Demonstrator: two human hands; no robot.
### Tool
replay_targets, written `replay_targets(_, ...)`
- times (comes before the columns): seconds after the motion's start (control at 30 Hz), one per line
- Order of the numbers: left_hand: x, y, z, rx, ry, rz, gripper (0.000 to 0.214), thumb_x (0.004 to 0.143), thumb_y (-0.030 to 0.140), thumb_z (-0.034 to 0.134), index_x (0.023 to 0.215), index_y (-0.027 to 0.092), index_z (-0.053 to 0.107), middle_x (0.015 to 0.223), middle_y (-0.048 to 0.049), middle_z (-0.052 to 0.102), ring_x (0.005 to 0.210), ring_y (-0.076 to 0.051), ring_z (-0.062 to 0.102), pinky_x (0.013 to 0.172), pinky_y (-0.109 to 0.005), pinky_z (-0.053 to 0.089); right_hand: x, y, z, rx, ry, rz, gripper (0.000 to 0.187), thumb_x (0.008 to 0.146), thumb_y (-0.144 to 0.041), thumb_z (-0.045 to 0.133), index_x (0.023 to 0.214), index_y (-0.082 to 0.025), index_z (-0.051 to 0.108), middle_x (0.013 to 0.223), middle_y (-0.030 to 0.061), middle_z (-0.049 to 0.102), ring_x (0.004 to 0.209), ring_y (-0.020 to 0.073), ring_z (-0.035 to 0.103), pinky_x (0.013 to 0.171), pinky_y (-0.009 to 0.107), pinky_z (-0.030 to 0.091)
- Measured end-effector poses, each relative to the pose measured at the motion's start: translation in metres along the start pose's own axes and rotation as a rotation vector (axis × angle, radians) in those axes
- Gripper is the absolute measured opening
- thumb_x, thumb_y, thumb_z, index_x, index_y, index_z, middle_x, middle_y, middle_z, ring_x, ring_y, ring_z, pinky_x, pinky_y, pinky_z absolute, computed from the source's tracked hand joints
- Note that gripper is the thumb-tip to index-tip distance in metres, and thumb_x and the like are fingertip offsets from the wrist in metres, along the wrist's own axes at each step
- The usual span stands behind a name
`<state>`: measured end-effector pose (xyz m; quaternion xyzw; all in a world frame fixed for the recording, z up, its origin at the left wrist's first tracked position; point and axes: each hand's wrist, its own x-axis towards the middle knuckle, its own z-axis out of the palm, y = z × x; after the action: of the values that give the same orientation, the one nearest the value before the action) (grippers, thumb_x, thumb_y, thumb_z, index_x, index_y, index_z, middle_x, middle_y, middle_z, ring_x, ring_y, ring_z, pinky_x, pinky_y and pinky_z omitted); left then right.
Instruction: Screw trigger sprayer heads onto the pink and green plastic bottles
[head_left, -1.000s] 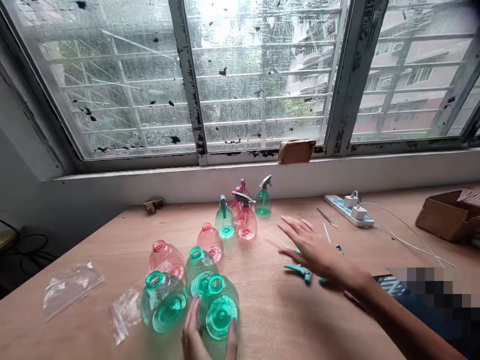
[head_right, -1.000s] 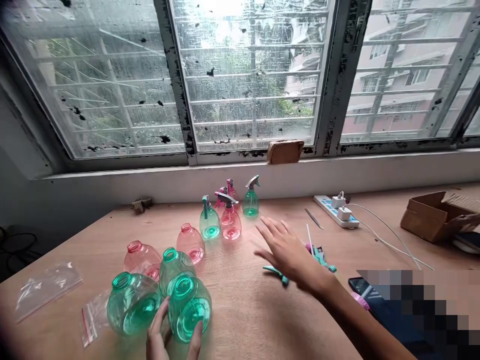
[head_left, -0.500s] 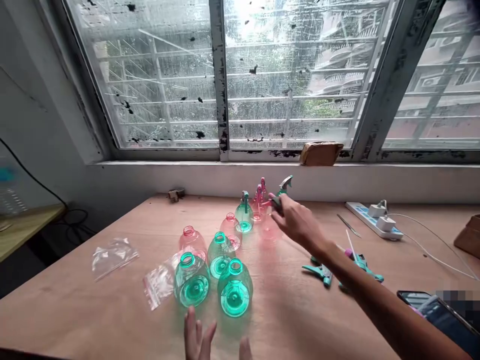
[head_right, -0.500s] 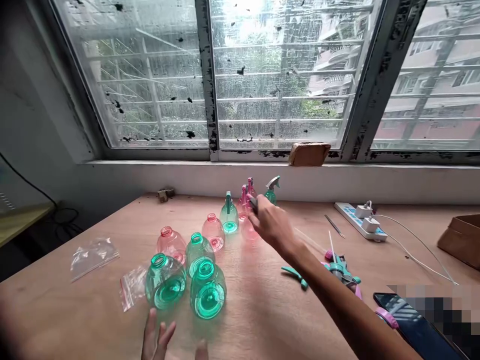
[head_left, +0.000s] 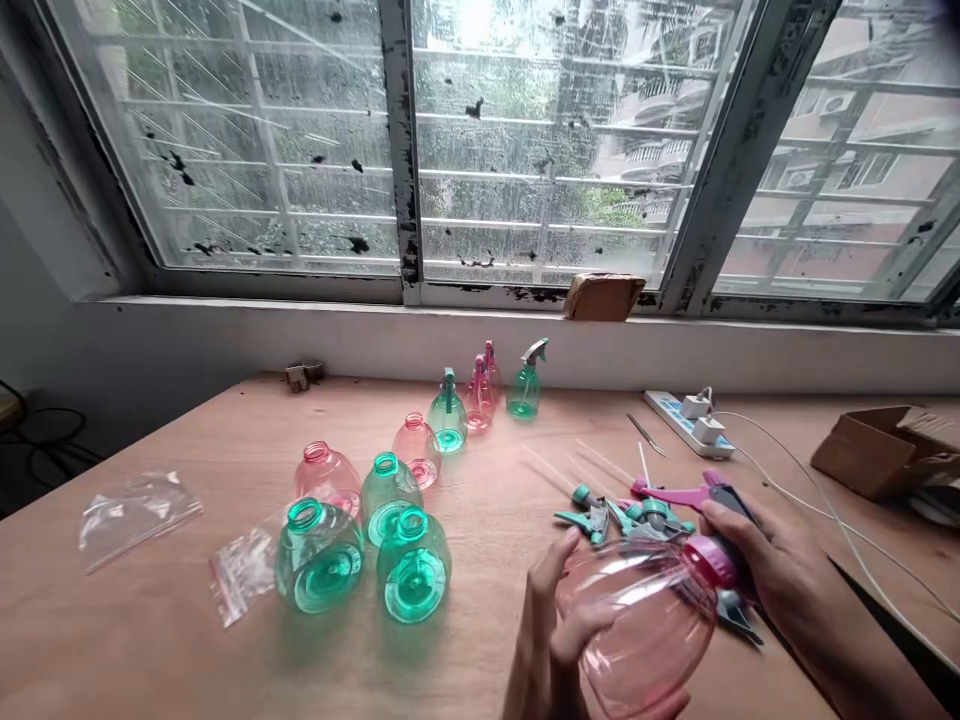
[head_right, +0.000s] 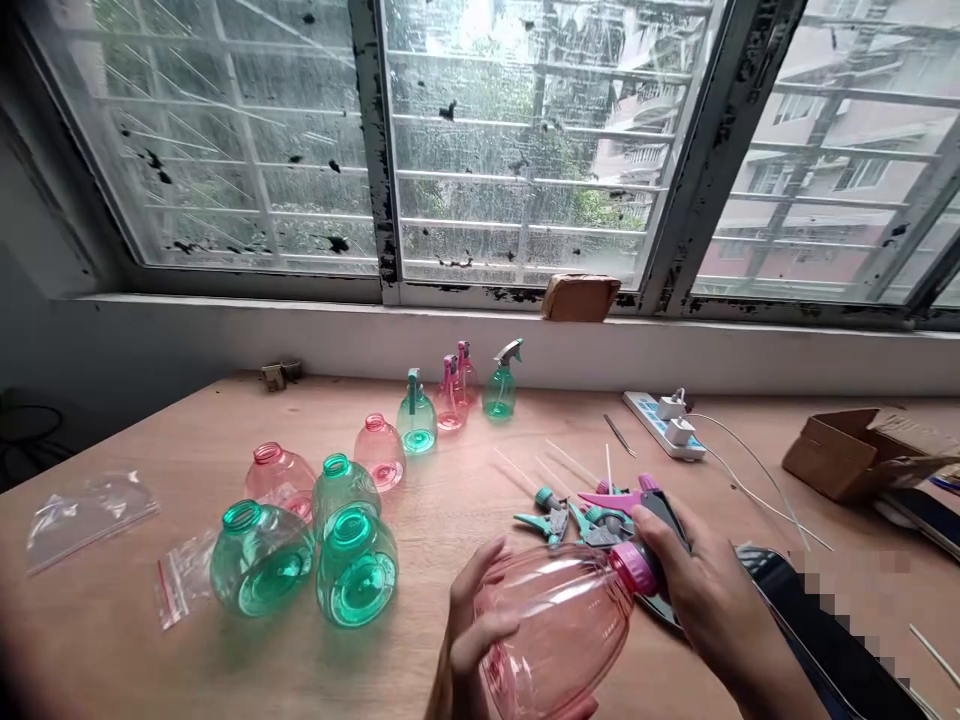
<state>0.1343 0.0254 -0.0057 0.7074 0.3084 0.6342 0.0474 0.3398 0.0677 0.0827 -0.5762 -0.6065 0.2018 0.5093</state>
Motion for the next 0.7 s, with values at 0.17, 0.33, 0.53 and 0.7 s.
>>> replay_targets(0.17, 0.041, -0.007, -0.022, -0.324, -0.134, -0.280, 0.074, 0.076, 0.063, 0.082, 0.129, 0.023, 0.048, 0.119, -0.0169, 0.068, 0.101, -0.033, 0.074, 0.076, -0.040, 0.064, -0.004, -0.019, 0.005, 0.109, -0.012, 0.090, 0.042, 0.093, -0.058, 0.058, 0.070, -0.024, 0.054, 0.053, -0.0050, 0.045, 0.046, 0.0138, 0.043, 0.040, 0.023, 0.037)
replay_targets(0.33, 0.035, -0.013, -0.042, -0.724, -0.337, -1.094, 0.108, 0.070, 0.105, 0.027, 0.122, 0.017, 0.061, 0.110, -0.0206, 0.074, 0.089, -0.036, 0.078, 0.058, -0.039, 0.062, -0.021, -0.030, 0.013, 0.111, 0.118, -0.057, 0.037, 0.084, -0.063, 0.070, 0.086, -0.026, 0.069, 0.061, -0.0012, 0.062, 0.054, 0.0189, 0.055, 0.050, 0.027, 0.048)
replay_targets(0.53, 0.047, 0.013, -0.074, 0.048, -0.110, -0.397, 0.111, 0.075, 0.088, 0.063, 0.159, 0.020, 0.033, 0.162, -0.0248, 0.040, 0.150, -0.045, 0.040, 0.118, -0.063, 0.037, -0.013, -0.036, 0.020, 0.156, -0.013, 0.064, 0.047, 0.095, -0.063, 0.058, 0.068, -0.024, 0.055, 0.053, -0.0037, 0.050, 0.047, 0.0136, 0.046, 0.043, 0.024, 0.037)
replay_targets(0.7, 0.065, 0.038, -0.083, 0.441, -0.425, -0.044, 0.070, 0.092, 0.053, 0.074, 0.151, 0.025, 0.050, 0.148, -0.0173, 0.062, 0.139, -0.040, 0.056, 0.119, -0.056, 0.037, -0.021, -0.041, 0.026, 0.191, -0.180, 0.023, 0.040, 0.099, -0.059, 0.057, 0.082, -0.023, 0.063, 0.053, -0.0048, 0.052, 0.045, 0.0135, 0.049, 0.041, 0.022, 0.040)
